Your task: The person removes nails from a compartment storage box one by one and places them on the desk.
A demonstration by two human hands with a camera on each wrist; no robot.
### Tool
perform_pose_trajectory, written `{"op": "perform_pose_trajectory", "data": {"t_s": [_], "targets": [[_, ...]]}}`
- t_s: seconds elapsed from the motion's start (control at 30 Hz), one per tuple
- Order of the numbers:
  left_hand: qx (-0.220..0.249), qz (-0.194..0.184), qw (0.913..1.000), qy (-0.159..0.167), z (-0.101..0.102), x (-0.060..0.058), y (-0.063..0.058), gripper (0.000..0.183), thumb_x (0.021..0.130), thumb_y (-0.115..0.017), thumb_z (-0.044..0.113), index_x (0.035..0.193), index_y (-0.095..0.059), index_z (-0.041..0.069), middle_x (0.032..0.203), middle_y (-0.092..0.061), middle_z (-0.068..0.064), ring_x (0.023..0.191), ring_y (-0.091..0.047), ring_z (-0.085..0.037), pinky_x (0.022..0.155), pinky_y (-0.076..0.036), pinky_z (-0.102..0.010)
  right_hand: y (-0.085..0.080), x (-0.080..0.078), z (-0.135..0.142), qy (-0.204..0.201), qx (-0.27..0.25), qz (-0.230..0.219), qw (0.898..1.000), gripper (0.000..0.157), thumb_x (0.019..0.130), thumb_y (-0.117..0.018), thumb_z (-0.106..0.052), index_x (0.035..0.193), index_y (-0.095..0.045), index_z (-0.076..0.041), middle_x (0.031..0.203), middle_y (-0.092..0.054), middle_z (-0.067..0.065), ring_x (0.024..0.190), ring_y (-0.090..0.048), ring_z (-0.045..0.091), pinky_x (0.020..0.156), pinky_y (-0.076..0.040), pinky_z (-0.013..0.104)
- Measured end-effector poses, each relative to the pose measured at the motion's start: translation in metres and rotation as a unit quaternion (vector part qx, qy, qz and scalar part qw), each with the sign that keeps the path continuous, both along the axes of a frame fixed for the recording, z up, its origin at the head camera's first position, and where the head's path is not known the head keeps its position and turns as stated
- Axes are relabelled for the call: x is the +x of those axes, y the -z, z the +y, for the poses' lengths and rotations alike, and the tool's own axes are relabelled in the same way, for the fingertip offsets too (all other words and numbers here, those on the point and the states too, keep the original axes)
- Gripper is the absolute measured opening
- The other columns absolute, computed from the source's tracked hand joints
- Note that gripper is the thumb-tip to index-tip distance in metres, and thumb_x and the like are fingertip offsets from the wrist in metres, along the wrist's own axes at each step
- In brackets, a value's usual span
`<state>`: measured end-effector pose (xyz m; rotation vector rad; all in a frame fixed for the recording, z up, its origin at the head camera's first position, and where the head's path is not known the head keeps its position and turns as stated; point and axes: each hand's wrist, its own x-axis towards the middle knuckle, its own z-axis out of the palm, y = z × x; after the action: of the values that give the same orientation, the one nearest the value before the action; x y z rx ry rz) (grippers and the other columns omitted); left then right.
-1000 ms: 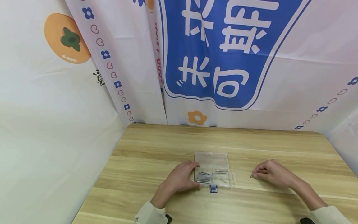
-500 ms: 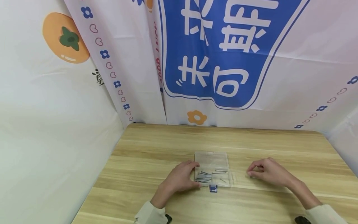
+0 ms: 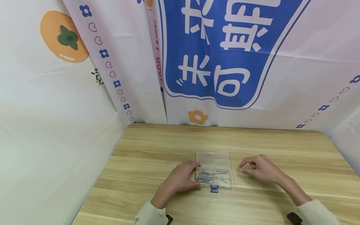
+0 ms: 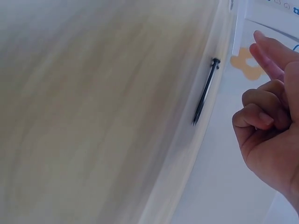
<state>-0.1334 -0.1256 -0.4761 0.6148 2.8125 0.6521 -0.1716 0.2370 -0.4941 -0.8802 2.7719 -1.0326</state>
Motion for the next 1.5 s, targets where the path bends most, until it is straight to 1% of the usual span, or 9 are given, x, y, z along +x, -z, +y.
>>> {"op": "perform_pose_trajectory", "data": {"t_s": [0.27, 0.47, 0.77, 1.1, 1.13, 1.23, 1.3, 1.37, 1.5], "targets": [[0.004, 0.001, 1.0000, 0.000, -0.001, 0.000, 0.000, 0.070, 0.082, -0.094, 0.040, 0.141, -0.066, 0.015, 0.141, -0.068, -0.004, 0.132, -0.064, -0.025, 0.113, -0.053, -0.046, -0.002, -0.002, -0.022, -0.015, -0.009, 0.013, 1.000, 0.007, 0.096, -0.082, -0.027, 0.101, -0.083, -0.022, 0.057, -0.024, -0.021, 0.052, -0.020, -0.007, 0.052, -0.028, 0.015], [0.005, 0.000, 1.0000, 0.001, -0.001, 0.000, 0.000, 0.070, 0.081, -0.094, 0.040, 0.141, -0.066, 0.015, 0.143, -0.067, -0.005, 0.133, -0.064, -0.026, 0.114, -0.052, -0.047, -0.002, -0.004, -0.037, -0.034, -0.010, 0.005, 0.999, 0.010, 0.096, -0.082, -0.023, 0.103, -0.084, -0.017, 0.055, -0.028, -0.022, 0.050, -0.022, -0.008, 0.051, -0.030, 0.015], [0.000, -0.002, 1.0000, 0.003, -0.001, 0.000, -0.001, 0.070, 0.082, -0.094, 0.040, 0.141, -0.066, 0.015, 0.144, -0.067, -0.005, 0.133, -0.063, -0.026, 0.113, -0.052, -0.047, -0.002, -0.005, -0.054, -0.057, -0.026, -0.031, 0.998, 0.011, 0.096, -0.081, -0.020, 0.105, -0.083, -0.015, 0.054, -0.035, -0.021, 0.048, -0.025, -0.009, 0.048, -0.031, 0.014], [-0.002, 0.000, 1.0000, 0.001, 0.000, 0.000, -0.003, 0.072, 0.080, -0.095, 0.039, 0.141, -0.066, 0.014, 0.144, -0.067, -0.006, 0.133, -0.064, -0.026, 0.114, -0.052, -0.046, -0.003, -0.005, -0.062, -0.061, -0.002, -0.047, 0.997, 0.011, 0.096, -0.080, -0.018, 0.106, -0.083, -0.016, 0.052, -0.035, -0.020, 0.047, -0.026, -0.007, 0.049, -0.030, 0.014], [-0.002, 0.001, 1.0000, 0.000, 0.000, 0.001, -0.003, 0.072, 0.080, -0.095, 0.039, 0.141, -0.066, 0.014, 0.144, -0.067, -0.006, 0.133, -0.064, -0.026, 0.114, -0.052, -0.046, -0.003, -0.005, -0.062, -0.060, 0.000, -0.050, 0.997, 0.010, 0.096, -0.080, -0.017, 0.106, -0.084, -0.017, 0.052, -0.036, -0.019, 0.047, -0.027, -0.007, 0.049, -0.030, 0.014], [-0.004, 0.004, 1.0000, 0.001, 0.000, 0.001, -0.003, 0.072, 0.080, -0.095, 0.039, 0.141, -0.066, 0.014, 0.143, -0.067, -0.006, 0.132, -0.064, -0.026, 0.113, -0.053, -0.045, -0.003, -0.005, -0.063, -0.059, 0.004, -0.053, 0.997, 0.010, 0.096, -0.081, -0.016, 0.105, -0.084, -0.018, 0.060, -0.058, -0.015, 0.047, -0.028, -0.006, 0.048, -0.031, 0.015], [-0.003, 0.001, 1.0000, 0.000, 0.000, 0.001, -0.003, 0.072, 0.080, -0.095, 0.039, 0.141, -0.066, 0.014, 0.143, -0.068, -0.006, 0.132, -0.064, -0.026, 0.113, -0.053, -0.045, -0.002, -0.006, -0.065, -0.064, 0.005, -0.053, 0.997, 0.010, 0.095, -0.080, -0.014, 0.104, -0.084, -0.018, 0.074, -0.075, -0.009, 0.047, -0.028, -0.006, 0.048, -0.031, 0.015], [-0.004, 0.000, 1.0000, 0.000, 0.000, 0.001, -0.004, 0.072, 0.080, -0.095, 0.039, 0.141, -0.066, 0.014, 0.143, -0.068, -0.006, 0.132, -0.064, -0.026, 0.113, -0.053, -0.046, -0.001, -0.006, -0.066, -0.071, 0.009, -0.049, 0.996, 0.010, 0.095, -0.080, -0.014, 0.103, -0.084, -0.018, 0.092, -0.083, -0.003, 0.047, -0.028, -0.006, 0.048, -0.032, 0.014], [-0.004, -0.003, 1.0000, -0.001, 0.001, 0.002, -0.003, 0.072, 0.081, -0.095, 0.040, 0.141, -0.066, 0.015, 0.142, -0.068, -0.005, 0.131, -0.064, -0.025, 0.112, -0.053, -0.046, 0.000, -0.008, -0.070, -0.084, 0.026, -0.030, 0.996, 0.009, 0.096, -0.080, -0.016, 0.102, -0.085, -0.021, 0.103, -0.084, 0.000, 0.058, -0.053, -0.009, 0.057, -0.048, 0.014]]}}
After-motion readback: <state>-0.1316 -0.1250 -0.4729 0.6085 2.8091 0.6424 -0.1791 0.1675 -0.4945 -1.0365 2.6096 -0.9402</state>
